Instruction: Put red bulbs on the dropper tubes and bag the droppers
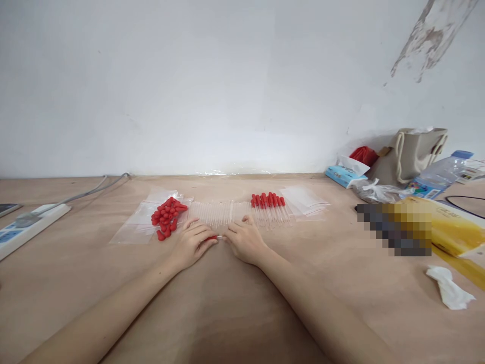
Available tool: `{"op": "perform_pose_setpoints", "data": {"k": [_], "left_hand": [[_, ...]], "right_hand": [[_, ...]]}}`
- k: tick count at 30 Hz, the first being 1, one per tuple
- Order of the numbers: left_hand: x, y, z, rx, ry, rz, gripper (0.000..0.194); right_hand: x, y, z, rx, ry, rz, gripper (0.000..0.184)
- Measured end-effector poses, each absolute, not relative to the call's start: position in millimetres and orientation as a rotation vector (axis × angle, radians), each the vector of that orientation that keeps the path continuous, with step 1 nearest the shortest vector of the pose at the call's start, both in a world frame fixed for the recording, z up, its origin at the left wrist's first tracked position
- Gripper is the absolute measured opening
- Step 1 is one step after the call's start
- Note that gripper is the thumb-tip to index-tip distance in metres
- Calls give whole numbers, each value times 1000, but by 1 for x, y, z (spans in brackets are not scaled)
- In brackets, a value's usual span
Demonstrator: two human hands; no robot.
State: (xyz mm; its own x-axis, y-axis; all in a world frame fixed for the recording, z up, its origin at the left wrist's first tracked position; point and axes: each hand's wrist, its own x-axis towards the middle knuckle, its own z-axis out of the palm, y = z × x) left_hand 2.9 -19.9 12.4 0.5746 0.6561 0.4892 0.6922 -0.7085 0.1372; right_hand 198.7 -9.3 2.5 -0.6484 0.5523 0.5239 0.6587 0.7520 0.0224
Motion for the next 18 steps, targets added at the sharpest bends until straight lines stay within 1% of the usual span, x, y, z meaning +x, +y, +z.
{"op": "perform_pose_setpoints", "data": {"k": [2, 4, 6, 8, 13, 18], "left_hand": [[2, -18, 10, -2678, -1231, -826, 20], [-2, -17, 6, -2620, -1317, -834, 28], [-7, -15, 2, -2572, -1429, -806, 37], [-11, -14, -1, -2556, -1536, -738, 42], [-12, -15, -2, -2583, -1642, -567, 43], [-9, -16, 2, -2571, -1677, -482, 45]], "right_hand": [[201, -10, 6, -937, -2439, -331, 21], [207, -11, 8, -1010, -2381, -360, 21], [216, -9, 9, -1155, -2262, -368, 23], [225, -3, 9, -1355, -2084, -364, 25], [241, 24, 12, -1791, -1746, -291, 25], [240, 44, 8, -1974, -1649, -239, 25]]}}
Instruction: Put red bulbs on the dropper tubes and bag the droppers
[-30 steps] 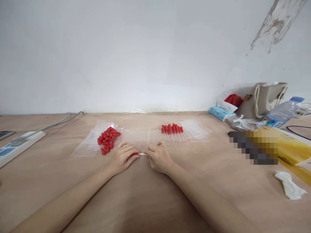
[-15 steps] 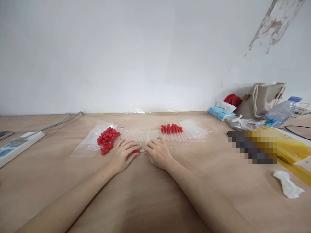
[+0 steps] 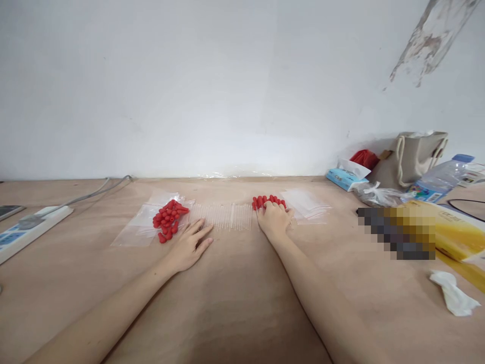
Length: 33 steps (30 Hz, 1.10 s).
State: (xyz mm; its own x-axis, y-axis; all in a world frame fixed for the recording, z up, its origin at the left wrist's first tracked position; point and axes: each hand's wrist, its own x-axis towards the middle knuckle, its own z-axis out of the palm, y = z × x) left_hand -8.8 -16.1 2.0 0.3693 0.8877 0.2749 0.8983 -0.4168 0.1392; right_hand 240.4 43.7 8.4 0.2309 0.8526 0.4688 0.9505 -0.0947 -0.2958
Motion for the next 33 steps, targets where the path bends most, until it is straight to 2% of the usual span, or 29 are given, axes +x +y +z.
{"op": "perform_pose_setpoints", "data": {"k": [7, 12, 16, 20, 27, 33], "left_hand": [[-12, -13, -4, -2573, -1658, -531, 44], [-10, -16, -6, -2539, -1601, -549, 41], [-9, -19, 12, -2319, -1644, -553, 32], [-23, -14, 34, -2049, -1810, -409, 26], [-45, -7, 45, -1847, -1969, -147, 30], [-42, -8, 42, -1882, -2012, -43, 27]], "right_hand": [[229, 34, 8, -1867, -1777, -316, 28], [217, 29, 14, -1956, -1900, -210, 27], [212, 32, 18, -2049, -1878, -84, 28], [210, 37, 21, -2141, -1817, 49, 28], [210, 39, 16, -2134, -1771, 27, 28], [212, 31, 7, -1909, -1673, -186, 25]]}}
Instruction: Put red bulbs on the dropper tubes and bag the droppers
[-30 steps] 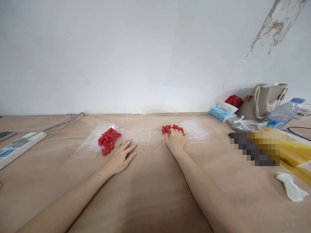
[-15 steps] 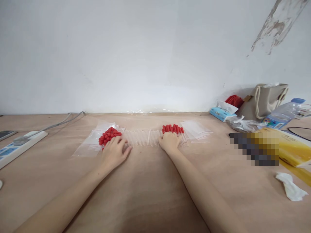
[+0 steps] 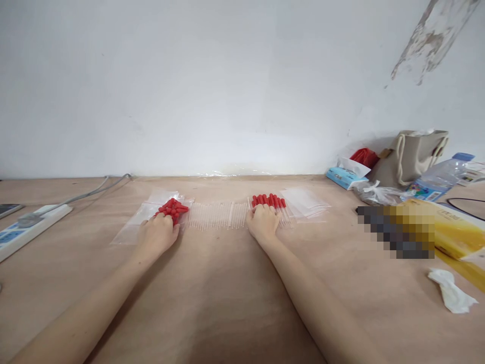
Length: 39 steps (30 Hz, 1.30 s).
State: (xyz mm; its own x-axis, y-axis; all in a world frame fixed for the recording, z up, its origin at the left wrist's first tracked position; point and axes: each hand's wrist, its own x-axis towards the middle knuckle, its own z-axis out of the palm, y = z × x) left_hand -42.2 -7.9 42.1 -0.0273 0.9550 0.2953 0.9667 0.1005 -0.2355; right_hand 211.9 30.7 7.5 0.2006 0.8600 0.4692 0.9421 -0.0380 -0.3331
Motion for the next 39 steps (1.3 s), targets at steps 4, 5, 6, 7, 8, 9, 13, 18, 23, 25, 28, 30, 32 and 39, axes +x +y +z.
{"op": "perform_pose_setpoints", "data": {"k": [4, 5, 6, 7, 8, 9, 13, 18, 23, 25, 28, 30, 32, 39], "left_hand": [[-38, -9, 44, -1866, -2008, -62, 26], [-36, -10, 45, -1869, -1997, -77, 25], [-33, -12, 46, -1884, -1979, -93, 25], [-29, -14, 47, -1915, -1952, -115, 23], [-25, -16, 46, -1964, -1913, -149, 22], [-20, -19, 45, -2027, -1867, -201, 21], [-3, -28, 29, -2398, -1646, -574, 20], [2, -33, 8, -2722, -1439, -888, 24], [3, -31, 9, -2815, -1463, -978, 20], [4, -31, 12, -2854, -1447, -1017, 18], [5, -32, 15, -2875, -1432, -1075, 17], [6, -33, 16, -2877, -1432, -1115, 17], [7, -33, 17, -2883, -1445, -1158, 16], [10, -33, 13, -2989, -1505, -1280, 17]], "right_hand": [[216, 18, -6, -1638, -1680, -367, 23], [218, 14, -9, -1561, -1719, -374, 22], [220, 10, -12, -1483, -1766, -363, 22], [221, 6, -14, -1406, -1821, -337, 21], [222, 3, -15, -1332, -1883, -296, 21], [224, 0, -15, -1263, -1946, -246, 21], [225, -10, -11, -1085, -2140, -108, 25], [226, -15, -7, -993, -2231, -62, 28], [222, -19, -1, -929, -2278, -62, 23], [220, -20, 0, -904, -2284, -58, 23], [219, -21, 0, -880, -2279, -56, 23], [219, -20, -1, -874, -2275, -56, 23], [220, -20, -1, -871, -2278, -60, 23], [222, -17, -3, -847, -2303, -75, 25]]}}
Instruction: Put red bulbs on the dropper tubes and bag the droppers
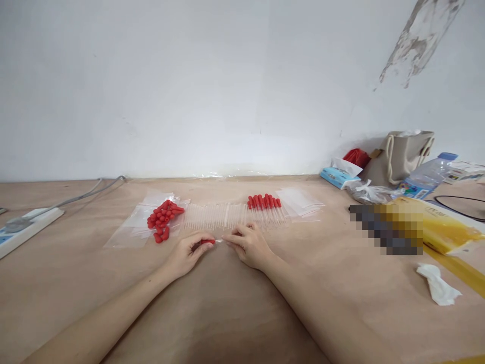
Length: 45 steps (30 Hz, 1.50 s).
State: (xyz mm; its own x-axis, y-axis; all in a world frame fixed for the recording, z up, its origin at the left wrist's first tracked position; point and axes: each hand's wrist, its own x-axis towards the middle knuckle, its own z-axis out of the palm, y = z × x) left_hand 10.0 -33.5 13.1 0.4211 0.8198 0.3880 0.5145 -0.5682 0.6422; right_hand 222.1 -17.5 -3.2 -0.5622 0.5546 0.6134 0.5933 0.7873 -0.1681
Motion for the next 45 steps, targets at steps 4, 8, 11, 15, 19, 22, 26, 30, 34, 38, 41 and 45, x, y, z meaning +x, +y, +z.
{"op": "perform_pose_setpoints", "data": {"k": [4, 8, 11, 15, 19, 22, 26, 30, 34, 38, 41, 45], "left_hand": [[11, -35, 13, 2233, 1073, 928, 18], [11, -36, 14, 2255, 1044, 890, 18], [10, -36, 14, 2267, 1041, 881, 18], [8, -34, 12, 2296, 1036, 854, 17], [7, -33, 9, 2294, 1045, 870, 18], [6, -34, 8, 2316, 1048, 890, 19], [7, -34, 8, 2392, 1067, 870, 20], [6, -35, 8, 2492, 1074, 851, 17], [6, -34, 7, 2565, 1082, 837, 15], [6, -33, 10, 2636, 1092, 835, 15], [5, -31, 13, 2645, 1168, 869, 14], [-1, -29, 12, 2545, 1309, 920, 16]], "right_hand": [[223, -15, -5, -846, -2333, -88, 27], [223, -15, -5, -849, -2350, -119, 28], [222, -17, -3, -861, -2356, -129, 29], [220, -21, 0, -861, -2395, -115, 29], [217, -25, 2, -850, -2392, -126, 27], [215, -27, 2, -863, -2395, -125, 24], [212, -28, 1, -865, -2419, -146, 20], [207, -29, 0, -877, -2432, -168, 17], [201, -28, -1, -898, -2440, -145, 18], [198, -27, 2, -908, -2454, -128, 20], [199, -25, 10, -932, -2487, -206, 19], [207, -22, 16, -986, -2562, -384, 21]]}}
